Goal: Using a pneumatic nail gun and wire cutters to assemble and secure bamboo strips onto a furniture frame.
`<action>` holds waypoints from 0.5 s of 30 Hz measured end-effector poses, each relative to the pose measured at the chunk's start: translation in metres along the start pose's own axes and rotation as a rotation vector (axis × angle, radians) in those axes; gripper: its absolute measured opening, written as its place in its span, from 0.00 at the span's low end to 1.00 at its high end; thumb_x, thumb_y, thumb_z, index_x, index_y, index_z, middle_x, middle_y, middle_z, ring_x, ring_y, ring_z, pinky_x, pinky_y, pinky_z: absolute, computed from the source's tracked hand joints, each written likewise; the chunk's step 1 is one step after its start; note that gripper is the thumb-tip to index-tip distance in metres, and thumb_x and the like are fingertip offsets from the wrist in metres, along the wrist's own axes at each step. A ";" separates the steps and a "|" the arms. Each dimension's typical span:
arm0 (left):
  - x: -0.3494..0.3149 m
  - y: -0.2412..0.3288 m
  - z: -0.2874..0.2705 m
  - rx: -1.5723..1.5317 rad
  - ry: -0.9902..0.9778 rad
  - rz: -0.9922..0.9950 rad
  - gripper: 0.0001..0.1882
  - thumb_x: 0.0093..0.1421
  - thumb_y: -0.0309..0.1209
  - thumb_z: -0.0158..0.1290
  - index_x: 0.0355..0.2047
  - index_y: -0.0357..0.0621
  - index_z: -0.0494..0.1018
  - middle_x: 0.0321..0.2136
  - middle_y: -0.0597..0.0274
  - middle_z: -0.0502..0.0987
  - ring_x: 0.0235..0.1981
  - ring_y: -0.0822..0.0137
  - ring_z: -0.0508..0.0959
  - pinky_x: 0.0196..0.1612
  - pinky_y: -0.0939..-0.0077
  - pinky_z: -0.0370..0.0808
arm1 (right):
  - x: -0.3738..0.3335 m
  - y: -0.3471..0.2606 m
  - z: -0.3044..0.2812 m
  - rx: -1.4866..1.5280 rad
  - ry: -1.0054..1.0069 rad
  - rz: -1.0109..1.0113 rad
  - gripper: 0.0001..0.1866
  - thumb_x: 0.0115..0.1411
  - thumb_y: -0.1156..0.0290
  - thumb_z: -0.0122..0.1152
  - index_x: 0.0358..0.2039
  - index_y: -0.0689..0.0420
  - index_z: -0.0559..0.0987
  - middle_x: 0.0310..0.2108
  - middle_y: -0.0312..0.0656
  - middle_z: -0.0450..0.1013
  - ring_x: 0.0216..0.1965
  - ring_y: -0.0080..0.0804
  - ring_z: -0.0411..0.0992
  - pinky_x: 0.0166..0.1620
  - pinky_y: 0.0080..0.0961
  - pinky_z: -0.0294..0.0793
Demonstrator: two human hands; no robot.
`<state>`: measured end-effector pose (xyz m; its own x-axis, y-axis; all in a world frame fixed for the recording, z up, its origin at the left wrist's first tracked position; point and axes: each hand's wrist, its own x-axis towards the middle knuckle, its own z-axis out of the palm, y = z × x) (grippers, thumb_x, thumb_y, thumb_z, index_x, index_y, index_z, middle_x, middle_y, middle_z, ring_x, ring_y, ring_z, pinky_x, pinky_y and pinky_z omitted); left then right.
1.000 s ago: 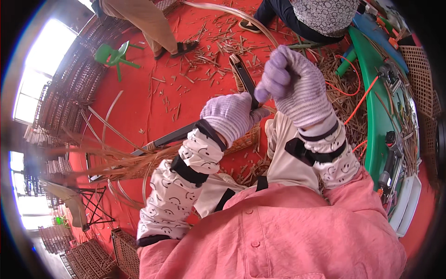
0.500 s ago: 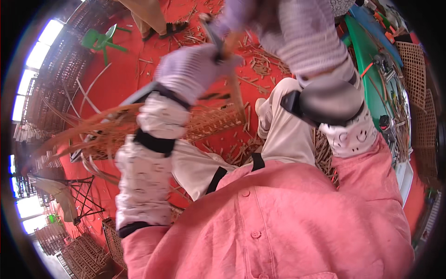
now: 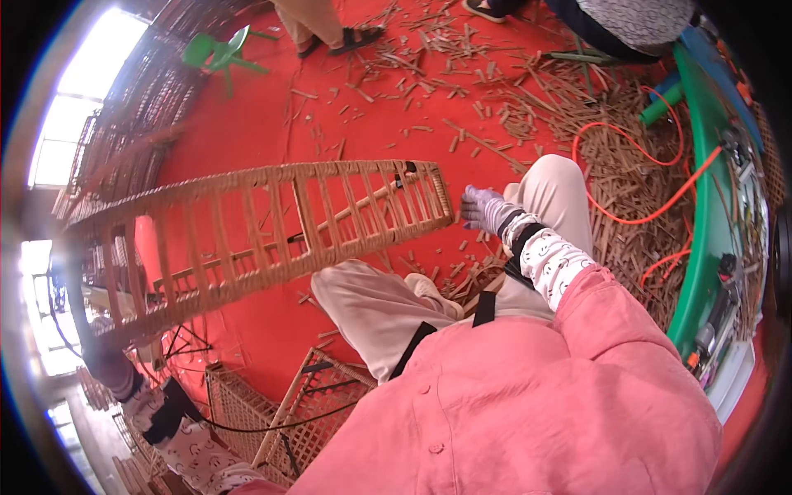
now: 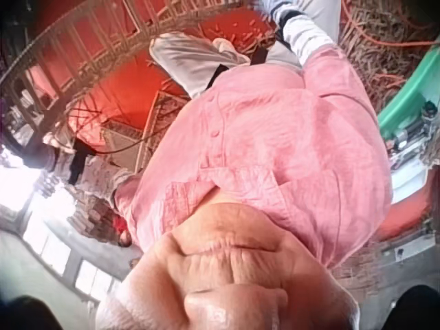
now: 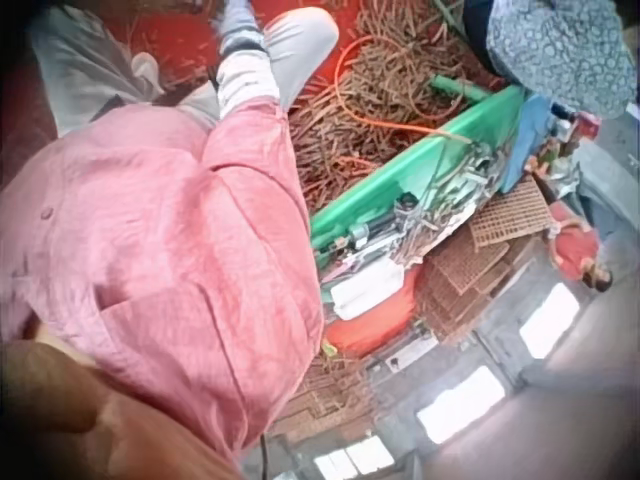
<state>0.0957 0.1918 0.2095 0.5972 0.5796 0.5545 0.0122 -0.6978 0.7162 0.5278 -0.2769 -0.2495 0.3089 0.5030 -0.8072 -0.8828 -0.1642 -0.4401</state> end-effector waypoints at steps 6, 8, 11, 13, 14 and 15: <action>-0.035 0.010 -0.056 -0.303 0.100 -0.074 0.22 0.56 0.39 0.39 0.44 0.34 0.60 0.33 0.51 0.68 0.32 0.63 0.70 0.34 0.68 0.68 | 0.015 0.009 0.039 0.045 -0.118 -0.005 0.19 0.59 0.52 0.49 0.41 0.53 0.73 0.38 0.39 0.73 0.40 0.37 0.70 0.40 0.47 0.71; -0.040 0.009 -0.060 -0.377 0.068 -0.065 0.25 0.56 0.41 0.37 0.48 0.32 0.58 0.36 0.49 0.68 0.35 0.61 0.71 0.37 0.65 0.69 | 0.014 0.005 0.039 0.070 -0.239 -0.034 0.19 0.58 0.52 0.51 0.41 0.53 0.73 0.38 0.38 0.73 0.40 0.36 0.70 0.41 0.45 0.71; -0.040 0.017 -0.061 -0.477 -0.045 -0.040 0.31 0.56 0.43 0.34 0.53 0.30 0.54 0.41 0.44 0.68 0.40 0.58 0.72 0.42 0.62 0.71 | 0.018 0.006 0.035 0.122 -0.387 0.035 0.20 0.56 0.53 0.55 0.41 0.54 0.72 0.39 0.40 0.73 0.42 0.36 0.70 0.43 0.44 0.70; -0.032 0.024 -0.048 -0.528 -0.160 -0.018 0.35 0.56 0.44 0.33 0.57 0.29 0.52 0.45 0.41 0.68 0.43 0.56 0.72 0.46 0.59 0.72 | 0.012 0.004 0.034 0.149 -0.479 0.082 0.21 0.53 0.55 0.59 0.42 0.55 0.71 0.39 0.42 0.73 0.44 0.37 0.70 0.44 0.43 0.71; -0.026 0.026 -0.040 -0.527 -0.159 -0.026 0.35 0.56 0.44 0.33 0.57 0.29 0.52 0.45 0.41 0.68 0.43 0.56 0.72 0.46 0.59 0.72 | 0.016 0.006 0.030 0.149 -0.476 0.090 0.21 0.53 0.55 0.59 0.42 0.55 0.71 0.39 0.42 0.73 0.44 0.37 0.70 0.44 0.43 0.71; -0.013 0.033 -0.023 -0.508 -0.390 -0.034 0.34 0.56 0.44 0.35 0.56 0.30 0.53 0.42 0.42 0.69 0.43 0.55 0.73 0.44 0.57 0.72 | 0.021 0.007 0.025 0.132 -0.481 0.097 0.21 0.53 0.56 0.59 0.42 0.56 0.71 0.39 0.42 0.73 0.44 0.37 0.70 0.43 0.42 0.72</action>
<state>0.0700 0.1711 0.2353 0.8522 0.3353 0.4016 -0.2882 -0.3399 0.8952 0.5190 -0.2465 -0.2597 0.0533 0.8295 -0.5559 -0.9461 -0.1362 -0.2940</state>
